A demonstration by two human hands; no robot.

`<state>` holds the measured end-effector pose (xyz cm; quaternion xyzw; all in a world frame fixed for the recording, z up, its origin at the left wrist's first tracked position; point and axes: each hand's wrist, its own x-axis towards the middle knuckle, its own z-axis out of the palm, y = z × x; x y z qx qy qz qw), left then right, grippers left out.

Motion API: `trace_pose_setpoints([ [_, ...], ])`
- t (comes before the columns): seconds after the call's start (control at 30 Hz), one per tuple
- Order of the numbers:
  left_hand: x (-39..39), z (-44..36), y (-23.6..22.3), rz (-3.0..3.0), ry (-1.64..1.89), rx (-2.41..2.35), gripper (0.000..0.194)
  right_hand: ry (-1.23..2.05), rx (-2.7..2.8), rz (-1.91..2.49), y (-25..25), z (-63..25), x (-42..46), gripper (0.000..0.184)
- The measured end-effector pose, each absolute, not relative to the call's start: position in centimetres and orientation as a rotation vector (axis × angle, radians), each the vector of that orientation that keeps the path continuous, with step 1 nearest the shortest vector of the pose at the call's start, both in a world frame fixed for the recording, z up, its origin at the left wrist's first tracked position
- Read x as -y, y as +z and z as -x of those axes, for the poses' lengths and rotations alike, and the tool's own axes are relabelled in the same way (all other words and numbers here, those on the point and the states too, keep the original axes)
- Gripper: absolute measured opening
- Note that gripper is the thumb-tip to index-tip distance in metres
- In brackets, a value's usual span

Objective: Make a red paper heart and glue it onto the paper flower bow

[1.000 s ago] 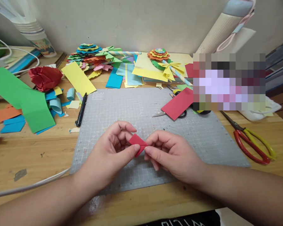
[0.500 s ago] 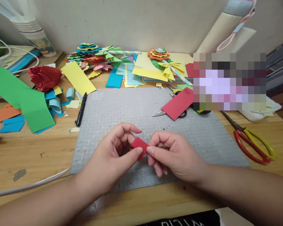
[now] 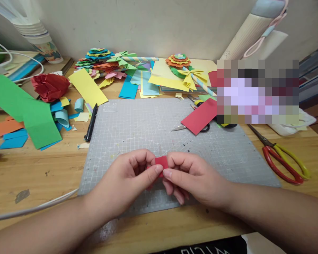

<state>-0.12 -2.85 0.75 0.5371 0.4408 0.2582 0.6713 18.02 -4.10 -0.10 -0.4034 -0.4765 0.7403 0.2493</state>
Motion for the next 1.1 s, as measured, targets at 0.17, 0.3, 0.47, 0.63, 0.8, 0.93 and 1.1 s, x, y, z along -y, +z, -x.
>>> trace_pose_setpoints([
  [0.17, 2.44, 0.36, 0.43, -1.064, 0.639, -0.935, 0.019, 1.968, 1.211, 1.059, -0.67, -18.08, 4.01, 0.025],
  [0.3, 2.38, 0.44, 0.17, -0.984, 0.625, -0.949, 0.023, 1.974, 1.208, 1.020, -0.90, -18.13, 4.06, 0.025],
  [0.47, 2.40, 0.51, 0.10, -0.966, 0.614, -0.960, 0.023, 1.976, 1.194, 1.045, -0.83, -18.08, 4.07, 0.026],
  [0.63, 2.36, 0.49, 0.22, -1.024, 0.591, -0.995, 0.023, 1.982, 1.193, 1.074, -0.70, -18.08, 4.07, 0.027],
  [0.8, 2.57, 0.38, 0.31, -1.116, 0.612, -1.016, 0.023, 2.000, 1.253, 1.098, -0.60, -18.02, 4.12, 0.027],
  [0.93, 2.63, 0.12, 0.58, -1.145, 0.655, -1.025, 0.022, 2.000, 1.290, 1.114, -0.65, -17.94, 4.20, 0.026],
  [1.1, 2.50, -0.07, 0.96, -1.132, 0.647, -0.969, 0.018, 1.961, 1.349, 1.093, -0.68, -17.96, 4.20, 0.026],
])
